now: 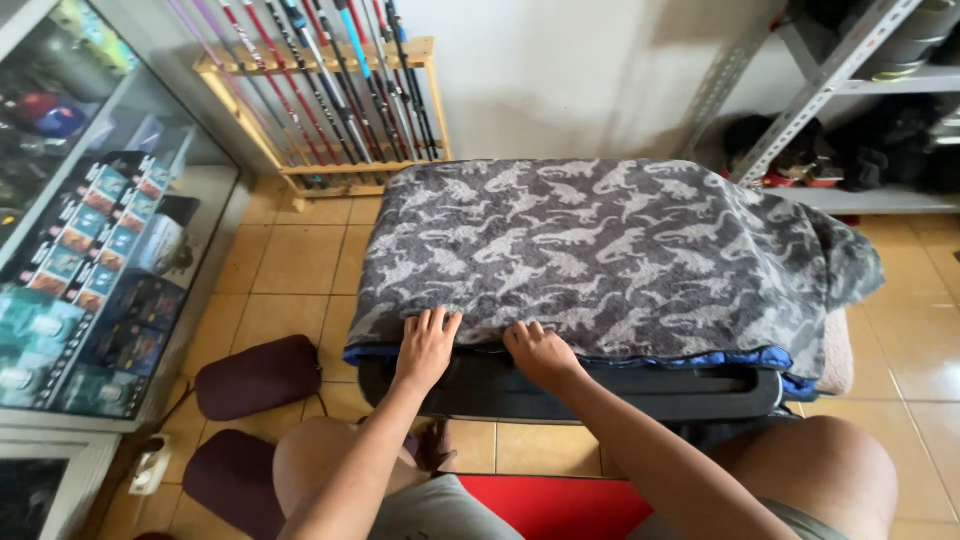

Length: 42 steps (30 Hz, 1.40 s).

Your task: Folding a patterned blanket on top of a plastic storage bin

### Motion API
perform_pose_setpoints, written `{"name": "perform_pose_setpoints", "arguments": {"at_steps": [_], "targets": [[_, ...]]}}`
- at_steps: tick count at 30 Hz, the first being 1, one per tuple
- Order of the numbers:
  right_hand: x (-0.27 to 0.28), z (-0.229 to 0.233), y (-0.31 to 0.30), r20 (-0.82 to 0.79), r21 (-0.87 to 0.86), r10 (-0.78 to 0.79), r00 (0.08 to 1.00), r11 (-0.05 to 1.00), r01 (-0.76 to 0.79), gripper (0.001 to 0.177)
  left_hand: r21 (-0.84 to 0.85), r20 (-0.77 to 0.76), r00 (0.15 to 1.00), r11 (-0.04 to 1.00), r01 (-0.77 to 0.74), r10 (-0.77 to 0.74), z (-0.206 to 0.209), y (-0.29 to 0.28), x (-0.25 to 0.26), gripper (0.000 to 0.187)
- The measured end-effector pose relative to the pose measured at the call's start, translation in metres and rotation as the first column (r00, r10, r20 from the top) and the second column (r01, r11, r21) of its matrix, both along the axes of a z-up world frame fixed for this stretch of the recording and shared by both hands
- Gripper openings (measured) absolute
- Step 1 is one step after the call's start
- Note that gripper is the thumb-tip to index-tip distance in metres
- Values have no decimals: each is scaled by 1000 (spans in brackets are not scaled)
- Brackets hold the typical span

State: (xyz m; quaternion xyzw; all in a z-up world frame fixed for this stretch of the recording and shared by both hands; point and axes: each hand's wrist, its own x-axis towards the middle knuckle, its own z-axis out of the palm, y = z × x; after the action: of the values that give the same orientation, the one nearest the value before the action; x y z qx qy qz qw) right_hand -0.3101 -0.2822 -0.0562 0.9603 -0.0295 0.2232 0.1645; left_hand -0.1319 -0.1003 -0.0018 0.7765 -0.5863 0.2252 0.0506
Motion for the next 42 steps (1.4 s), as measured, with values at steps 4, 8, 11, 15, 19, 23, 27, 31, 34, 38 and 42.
{"name": "perform_pose_setpoints", "arguments": {"at_steps": [4,8,11,15,19,23,27,31,34,38,42], "targets": [[7,23,3,3,-137,-31,1000,990,31,9,28,-24,997,997,-72,73,-6,6,9,32],[-2,110,-1,118,-59,43,992,998,-36,5,-19,-19,989,989,-148,147,-20,15,22,40],[-18,160,-12,222,-54,57,973,997,-46,10,-143,36,975,966,-214,221,-19,23,40,33],[-38,190,-21,281,18,29,959,999,-36,14,-335,-35,929,872,-358,368,-55,36,101,33],[-51,181,-30,265,98,57,963,991,-86,19,-141,-298,811,818,-558,503,-27,76,109,51],[-60,163,-33,239,160,51,970,983,-91,26,38,-601,556,716,-697,574,-26,98,121,29],[-69,137,-39,268,180,64,961,977,-115,14,-189,-542,653,681,-708,529,-13,119,143,39],[-83,156,-41,286,277,52,957,951,-135,7,-360,-497,685,591,-722,533,32,137,145,40],[-99,159,-60,168,431,80,982,890,-147,16,-446,-497,726,578,-683,475,13,153,154,60],[-93,158,-88,-564,337,-343,751,735,589,20,110,-821,235,548,-829,520,35,154,131,45],[-84,93,-122,-967,-110,-232,109,762,639,38,-153,-871,448,755,-638,202,84,129,91,40]]}}
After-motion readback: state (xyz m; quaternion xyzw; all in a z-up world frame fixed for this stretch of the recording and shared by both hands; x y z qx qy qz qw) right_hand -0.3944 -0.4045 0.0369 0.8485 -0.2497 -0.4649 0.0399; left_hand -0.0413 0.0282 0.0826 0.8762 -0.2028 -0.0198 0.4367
